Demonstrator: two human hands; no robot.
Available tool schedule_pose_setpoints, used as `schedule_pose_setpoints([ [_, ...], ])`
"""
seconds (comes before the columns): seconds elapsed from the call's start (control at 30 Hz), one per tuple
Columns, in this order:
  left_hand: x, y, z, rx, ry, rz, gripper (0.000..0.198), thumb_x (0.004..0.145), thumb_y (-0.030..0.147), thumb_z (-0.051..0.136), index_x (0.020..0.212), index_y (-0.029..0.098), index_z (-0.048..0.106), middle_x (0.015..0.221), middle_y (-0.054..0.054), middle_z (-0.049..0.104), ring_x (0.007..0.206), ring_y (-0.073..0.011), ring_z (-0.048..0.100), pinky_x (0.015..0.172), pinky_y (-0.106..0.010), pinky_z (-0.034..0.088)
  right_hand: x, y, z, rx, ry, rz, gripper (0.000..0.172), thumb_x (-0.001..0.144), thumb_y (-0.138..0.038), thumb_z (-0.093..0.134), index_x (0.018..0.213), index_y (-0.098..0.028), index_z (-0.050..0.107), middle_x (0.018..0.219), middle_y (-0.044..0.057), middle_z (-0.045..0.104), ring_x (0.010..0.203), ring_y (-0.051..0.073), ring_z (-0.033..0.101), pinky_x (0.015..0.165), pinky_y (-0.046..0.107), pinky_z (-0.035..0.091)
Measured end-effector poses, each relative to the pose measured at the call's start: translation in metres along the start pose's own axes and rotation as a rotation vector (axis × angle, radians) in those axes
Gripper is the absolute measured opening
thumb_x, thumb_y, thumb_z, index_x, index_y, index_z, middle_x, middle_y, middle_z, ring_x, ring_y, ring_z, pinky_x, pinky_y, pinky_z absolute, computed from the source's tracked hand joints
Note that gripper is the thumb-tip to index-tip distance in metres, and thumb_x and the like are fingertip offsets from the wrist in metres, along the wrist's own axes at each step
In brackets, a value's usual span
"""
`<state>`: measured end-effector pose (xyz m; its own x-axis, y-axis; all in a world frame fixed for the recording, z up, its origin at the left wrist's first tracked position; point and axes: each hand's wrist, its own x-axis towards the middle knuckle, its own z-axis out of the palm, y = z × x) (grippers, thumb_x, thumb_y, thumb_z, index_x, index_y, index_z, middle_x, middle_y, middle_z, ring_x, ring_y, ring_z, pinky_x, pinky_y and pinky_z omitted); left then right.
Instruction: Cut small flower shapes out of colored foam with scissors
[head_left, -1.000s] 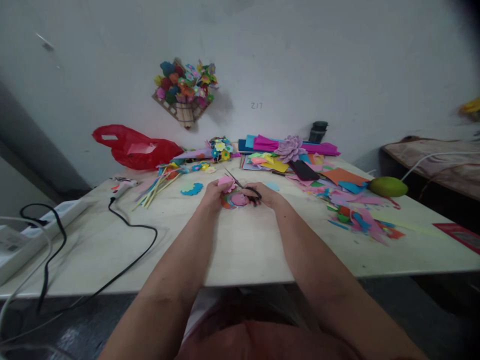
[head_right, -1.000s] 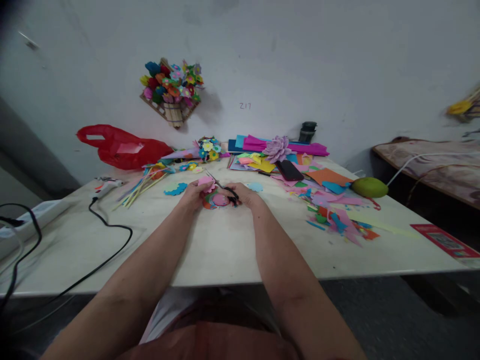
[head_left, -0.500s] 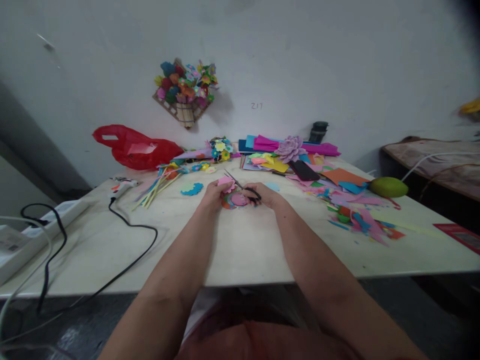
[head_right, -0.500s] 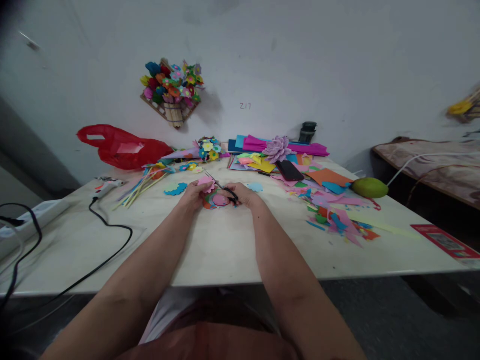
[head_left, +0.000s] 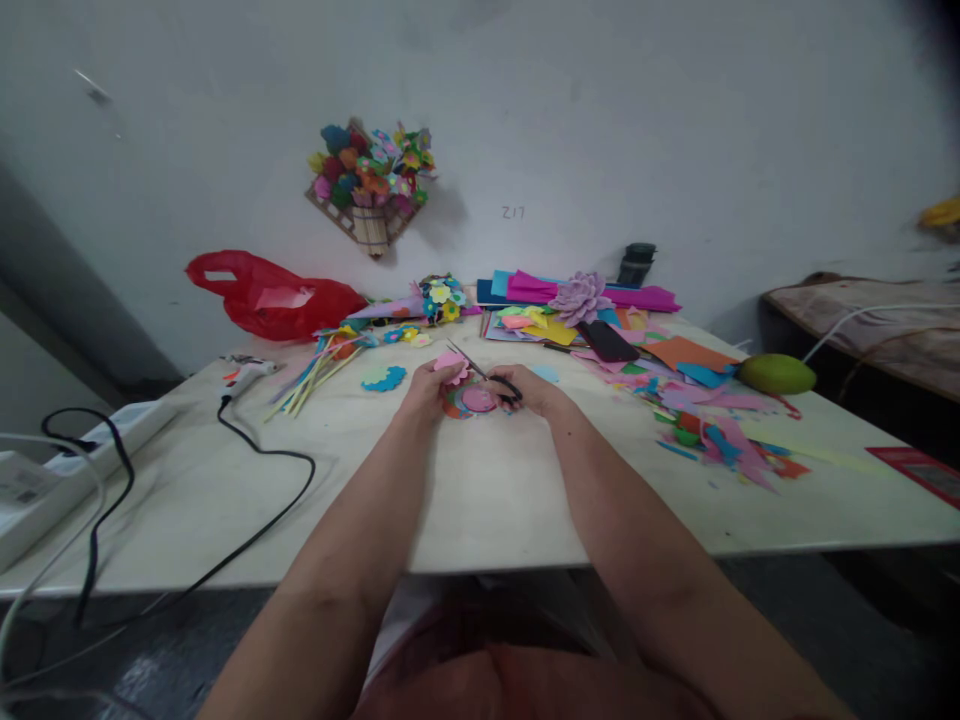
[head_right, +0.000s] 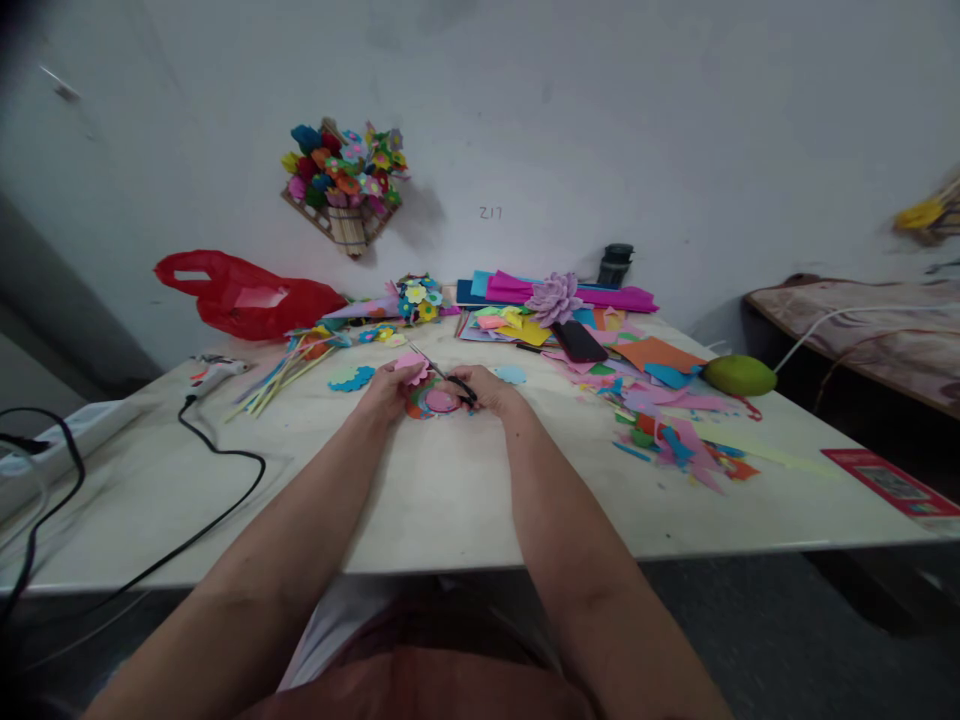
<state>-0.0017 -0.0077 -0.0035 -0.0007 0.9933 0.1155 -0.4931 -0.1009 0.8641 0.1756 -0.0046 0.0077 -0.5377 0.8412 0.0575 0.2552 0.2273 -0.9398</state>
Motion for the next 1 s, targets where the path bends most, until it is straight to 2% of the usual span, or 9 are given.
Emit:
schedule_pose_setpoints([
  [0.43,-0.001,0.002,0.000,-0.020,0.024,-0.006,0.025,0.050,0.014,0.079,0.070,0.008,0.064,0.062,-0.008,0.065,0.057,-0.0152,0.063,0.062,-0.027,0.053,0.007,0.012,-0.004,0.018,-0.023,0.014,0.021,0.072,-0.033,0.064,0.080,-0.015,0.057,0.049,-0.004,0.052,0.035,0.005,0.043,0.031,0.016,0.026],
  [1.0,-0.001,0.003,0.001,-0.019,0.049,-0.008,0.021,0.053,0.013,0.074,0.069,0.010,0.061,0.062,-0.006,0.064,0.060,-0.0154,0.063,0.065,-0.028,0.053,0.002,0.002,-0.002,0.021,0.003,0.068,0.020,0.069,-0.031,0.066,0.079,-0.016,0.058,0.046,-0.006,0.049,0.035,0.005,0.041,0.032,0.016,0.025],
])
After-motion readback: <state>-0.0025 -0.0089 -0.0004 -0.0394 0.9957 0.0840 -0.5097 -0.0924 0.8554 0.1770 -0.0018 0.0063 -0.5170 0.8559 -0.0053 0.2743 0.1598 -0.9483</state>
